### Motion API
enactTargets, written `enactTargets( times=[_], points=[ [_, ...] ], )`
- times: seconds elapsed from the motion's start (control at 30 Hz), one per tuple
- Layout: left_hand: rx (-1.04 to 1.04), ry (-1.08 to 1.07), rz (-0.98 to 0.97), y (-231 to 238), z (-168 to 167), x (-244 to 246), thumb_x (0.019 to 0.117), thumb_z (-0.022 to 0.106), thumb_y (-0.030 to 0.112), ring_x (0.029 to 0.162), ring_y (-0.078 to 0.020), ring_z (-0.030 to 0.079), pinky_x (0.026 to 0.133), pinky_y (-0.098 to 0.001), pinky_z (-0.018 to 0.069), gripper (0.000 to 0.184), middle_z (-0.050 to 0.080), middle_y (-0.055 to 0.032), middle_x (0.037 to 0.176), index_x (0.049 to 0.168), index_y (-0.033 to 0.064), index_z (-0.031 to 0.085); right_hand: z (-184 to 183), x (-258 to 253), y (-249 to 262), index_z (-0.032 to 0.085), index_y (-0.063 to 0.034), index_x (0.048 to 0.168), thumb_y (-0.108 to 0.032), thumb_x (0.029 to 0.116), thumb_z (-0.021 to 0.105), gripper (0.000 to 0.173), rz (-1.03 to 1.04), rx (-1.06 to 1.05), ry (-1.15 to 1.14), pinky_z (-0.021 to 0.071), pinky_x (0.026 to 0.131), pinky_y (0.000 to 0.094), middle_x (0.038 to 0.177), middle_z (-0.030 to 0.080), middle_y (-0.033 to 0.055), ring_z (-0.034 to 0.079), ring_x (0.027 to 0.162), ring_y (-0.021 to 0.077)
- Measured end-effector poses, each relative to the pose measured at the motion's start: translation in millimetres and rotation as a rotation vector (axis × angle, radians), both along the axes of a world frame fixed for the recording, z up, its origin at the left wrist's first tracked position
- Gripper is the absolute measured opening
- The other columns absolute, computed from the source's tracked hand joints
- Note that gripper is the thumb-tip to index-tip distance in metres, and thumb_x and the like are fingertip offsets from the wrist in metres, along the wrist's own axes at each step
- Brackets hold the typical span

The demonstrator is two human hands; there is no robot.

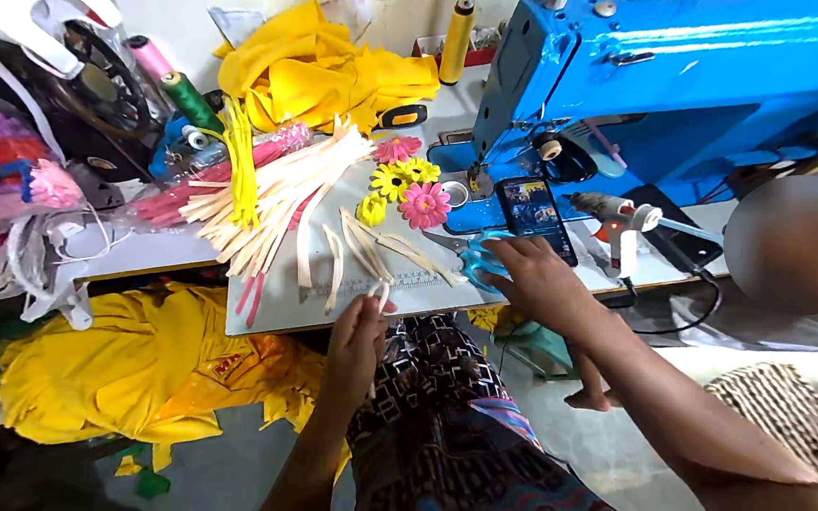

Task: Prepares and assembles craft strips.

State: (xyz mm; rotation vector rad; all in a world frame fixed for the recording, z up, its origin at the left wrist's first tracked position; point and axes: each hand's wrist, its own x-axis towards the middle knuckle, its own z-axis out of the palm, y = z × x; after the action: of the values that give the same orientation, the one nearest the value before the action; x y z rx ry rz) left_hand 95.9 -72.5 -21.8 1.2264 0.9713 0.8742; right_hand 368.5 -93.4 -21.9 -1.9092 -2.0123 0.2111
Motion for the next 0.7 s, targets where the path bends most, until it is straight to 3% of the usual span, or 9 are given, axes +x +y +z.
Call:
enactTargets(
  times=[0.1,0.23,0.3,0.37,0.4,0.43,0.5,0.57,0.7],
  points=[
    [-0.193,-0.208,0.043,4,7,8,0.1099,0.026,0.012,0.048,0.0037,0.038,0.045,-0.0109,0.0341,0.036,0.046,0.0100,0.064,0.107,0.0038,0.061,-10,4,11,0.063,0.0025,0.132,-0.009,0.0941,0.073,0.041,0.023,-0.044,0.006,0.0504,0.093,0.0660,0.121,0.065,0.0301,0.061,0.114,0.0533],
    [-0.271,-0.273,0.097,12,10,14,0.1115,0.025,0.013,0.050,0.0008,0.043,0.048,-0.0121,0.0378,0.037,0.048,0.0066,0.064,0.103,0.0032,0.060,18,8,1,0.060,0.0015,0.136,-0.010,0.0934,0.073,0.046,0.023,-0.147,0.055,0.0507,0.090,0.0675,0.119,0.065,0.0305,0.064,0.109,0.0511],
    [-0.226,-0.257,0.109,16,8,14,0.1117,0.027,0.013,0.051,0.0007,0.042,0.049,-0.0123,0.0363,0.035,0.047,0.0068,0.065,0.102,0.0043,0.059,38,11,-15,0.058,-0.0008,0.139,-0.018,0.0947,0.069,0.048,0.033,-0.178,0.163,0.0546,0.081,0.0609,0.119,0.065,0.0251,0.068,0.096,0.0402],
    [-0.155,-0.228,0.095,18,4,16,0.1112,0.028,0.013,0.052,0.0010,0.041,0.050,-0.0122,0.0362,0.033,0.046,0.0077,0.066,0.103,0.0055,0.059,49,10,-32,0.058,-0.0088,0.140,-0.031,0.0927,0.063,0.053,0.057,-0.225,0.423,0.0588,0.073,0.0357,0.112,0.068,0.0080,0.068,0.086,0.0150],
    [-0.121,-0.216,0.080,18,1,18,0.1108,0.029,0.013,0.052,0.0016,0.041,0.050,-0.0121,0.0363,0.032,0.046,0.0084,0.067,0.105,0.0061,0.059,49,6,-39,0.057,-0.0125,0.139,-0.033,0.0930,0.063,0.051,0.087,-0.267,0.653,0.0590,0.068,0.0242,0.107,0.069,-0.0006,0.068,0.081,0.0054],
    [-0.093,-0.211,0.060,18,-2,20,0.1106,0.030,0.014,0.053,0.0021,0.042,0.050,-0.0119,0.0369,0.031,0.047,0.0091,0.068,0.106,0.0064,0.060,45,-2,-45,0.058,-0.0156,0.138,-0.033,0.0949,0.064,0.047,0.133,-0.323,0.924,0.0581,0.063,0.0191,0.103,0.069,-0.0054,0.067,0.076,0.0018],
    [-0.067,-0.191,0.024,17,-6,25,0.1107,0.030,0.015,0.054,0.0018,0.042,0.051,-0.0126,0.0382,0.031,0.047,0.0093,0.069,0.110,0.0068,0.060,30,-23,-53,0.060,-0.0192,0.135,-0.047,0.0947,0.069,0.049,0.231,-0.488,1.372,0.0562,0.059,0.0166,0.102,0.070,-0.0070,0.066,0.073,0.0008],
    [-0.025,-0.166,-0.006,17,-8,28,0.1104,0.031,0.017,0.055,0.0013,0.042,0.052,-0.0137,0.0380,0.030,0.047,0.0094,0.070,0.112,0.0085,0.060,11,-42,-58,0.056,-0.0174,0.140,-0.053,0.0944,0.068,0.059,0.365,-0.622,1.658,0.0542,0.062,0.0164,0.107,0.068,-0.0042,0.064,0.077,0.0017],
    [0.108,-0.097,0.002,14,-11,23,0.1098,0.034,0.016,0.055,0.0021,0.039,0.050,-0.0131,0.0340,0.027,0.044,0.0098,0.068,0.105,0.0113,0.060,-5,-69,-61,0.051,-0.0138,0.146,-0.062,0.0925,0.064,0.073,0.431,-0.714,1.956,0.0557,0.069,0.0199,0.112,0.065,0.0012,0.065,0.086,0.0076]
  ],
)
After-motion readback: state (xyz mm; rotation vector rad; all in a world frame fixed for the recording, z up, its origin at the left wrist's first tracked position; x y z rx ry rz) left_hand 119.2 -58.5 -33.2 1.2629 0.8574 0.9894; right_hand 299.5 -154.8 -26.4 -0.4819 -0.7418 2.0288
